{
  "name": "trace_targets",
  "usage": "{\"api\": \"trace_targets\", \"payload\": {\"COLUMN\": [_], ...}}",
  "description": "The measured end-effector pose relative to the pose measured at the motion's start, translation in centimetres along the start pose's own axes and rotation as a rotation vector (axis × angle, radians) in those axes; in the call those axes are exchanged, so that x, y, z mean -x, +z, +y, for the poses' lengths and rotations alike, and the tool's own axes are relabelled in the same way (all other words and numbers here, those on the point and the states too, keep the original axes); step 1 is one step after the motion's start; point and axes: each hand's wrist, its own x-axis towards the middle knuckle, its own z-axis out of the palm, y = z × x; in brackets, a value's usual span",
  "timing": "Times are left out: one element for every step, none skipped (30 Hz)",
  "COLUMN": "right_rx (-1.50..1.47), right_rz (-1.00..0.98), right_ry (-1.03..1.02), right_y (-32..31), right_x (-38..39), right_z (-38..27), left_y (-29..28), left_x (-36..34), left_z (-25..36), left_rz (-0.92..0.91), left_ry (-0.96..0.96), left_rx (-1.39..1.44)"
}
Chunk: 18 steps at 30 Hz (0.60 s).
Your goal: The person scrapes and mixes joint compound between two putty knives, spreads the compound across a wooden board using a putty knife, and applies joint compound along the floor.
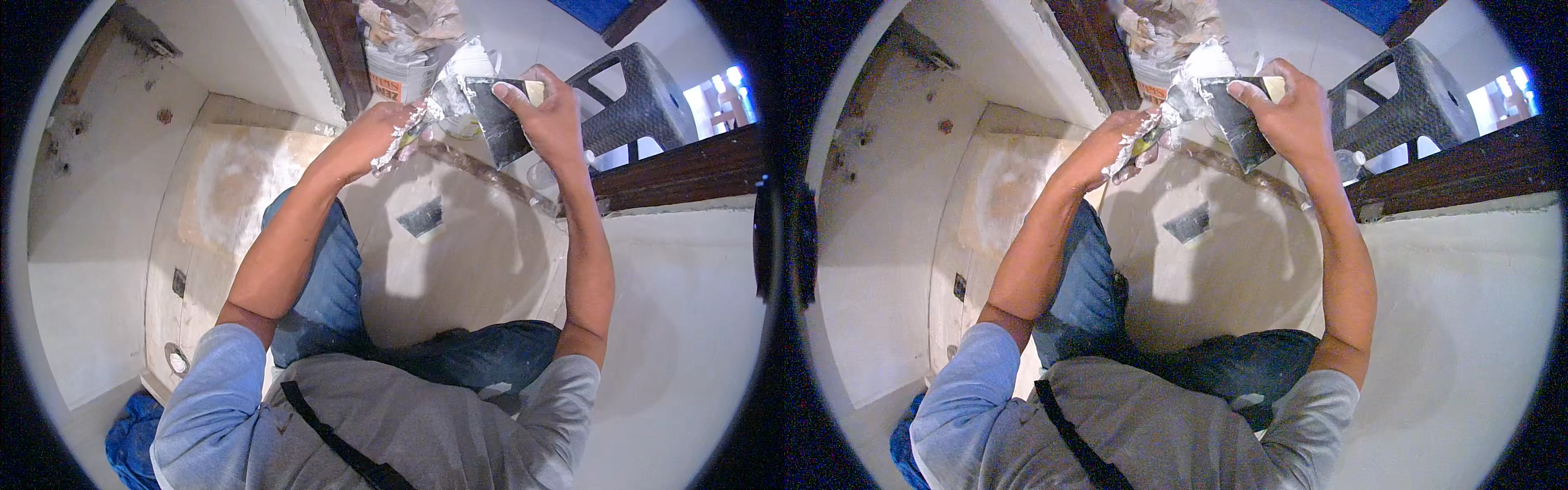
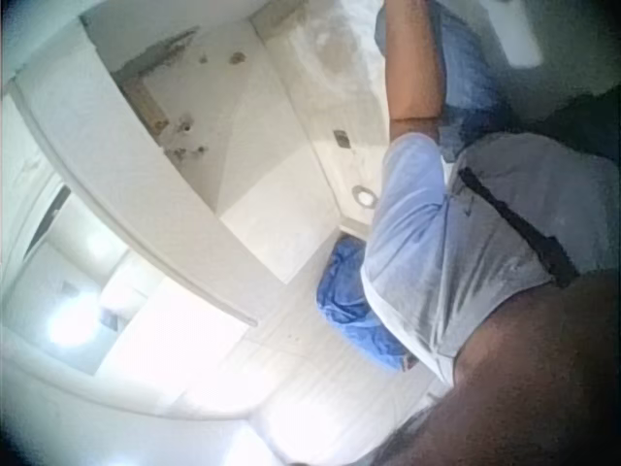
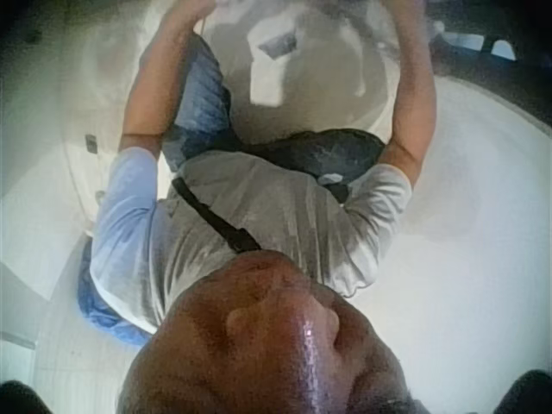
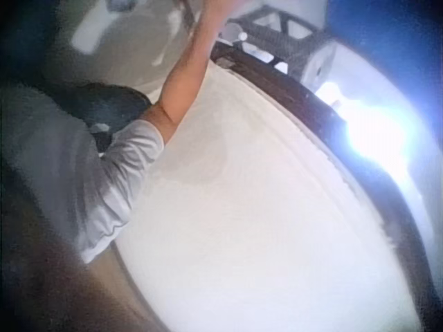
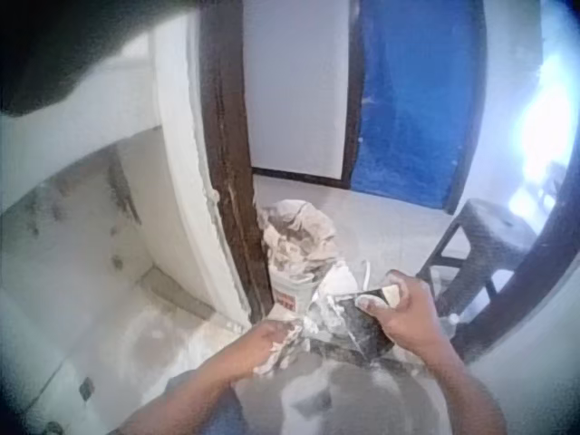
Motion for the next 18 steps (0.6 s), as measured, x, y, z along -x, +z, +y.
{"api": "trace_targets", "payload": {"right_rx": [0.005, 0.009, 0.007, -0.05, -0.107, -0.108, -0.084, -0.06, -0.068, -0.066, -0.033, 0.0, -0.044, -0.046, -0.059, -0.069, -0.126, -0.126], "right_rz": [0.02, 0.04, 0.044, 0.058, 0.072, 0.073, 0.067, 0.061, 0.053, 0.058, 0.065, 0.073, 0.093, 0.097, 0.122, 0.148, 0.158, 0.163], "right_ry": [0.018, 0.037, 0.038, -0.054, -0.146, -0.144, -0.128, -0.113, -0.023, -0.023, 0.026, 0.076, 0.06, 0.058, -0.041, -0.133, -0.142, -0.139], "right_y": [0.5, 0.7, 1.2, 1.9, 2.3, 2.2, 2.1, 1.9, 1.3, 0.7, 0.3, 0.0, 0.6, 1.5, 2.4, 2.9, 2.8, 2.1], "right_x": [0.2, 0.3, 0.6, 1.3, 1.6, 1.6, 1.4, 1.2, 0.9, 0.6, 0.2, 0.1, 0.3, 0.8, 1.3, 1.5, 1.3, 0.9], "right_z": [0.1, 0.1, -0.1, -1.2, -1.7, -1.7, -1.6, -1.4, -1.3, -0.6, 0.2, 0.7, 0.4, -0.2, -0.7, -0.9, -0.8, -0.8], "left_y": [0.0, -0.1, -0.3, -0.3, -0.3, -0.1, -0.1, 0.0, 0.0, 0.1, 0.2, 0.3, 0.2, 0.4, 0.8, 1.4, 1.5, 1.2], "left_x": [0.2, 0.0, -0.2, -0.2, -0.3, -0.3, -0.3, -0.3, -0.4, -0.5, -0.5, -0.2, 0.0, -0.1, -0.3, -0.3, 0.0, 0.0], "left_z": [0.5, 0.1, -0.7, -0.8, -0.9, -0.9, -0.8, -0.9, -1.1, -1.1, -1.0, -1.0, -1.0, -1.4, -2.1, -1.5, -0.6, -0.1], "left_rz": [-0.048, -0.049, -0.117, -0.185, -0.186, -0.15, -0.112, -0.111, -0.108, -0.11, -0.114, -0.134, -0.149, -0.148, -0.088, -0.034, -0.056, -0.06], "left_ry": [-0.182, -0.181, -0.132, -0.086, -0.088, -0.117, -0.144, -0.144, -0.155, -0.161, -0.156, -0.165, -0.176, -0.173, -0.103, -0.034, -0.123, -0.122], "left_rx": [0.18, 0.176, 0.222, 0.269, 0.267, 0.259, 0.248, 0.245, 0.229, 0.215, 0.213, 0.272, 0.327, 0.323, 0.104, -0.114, -0.041, -0.044]}}
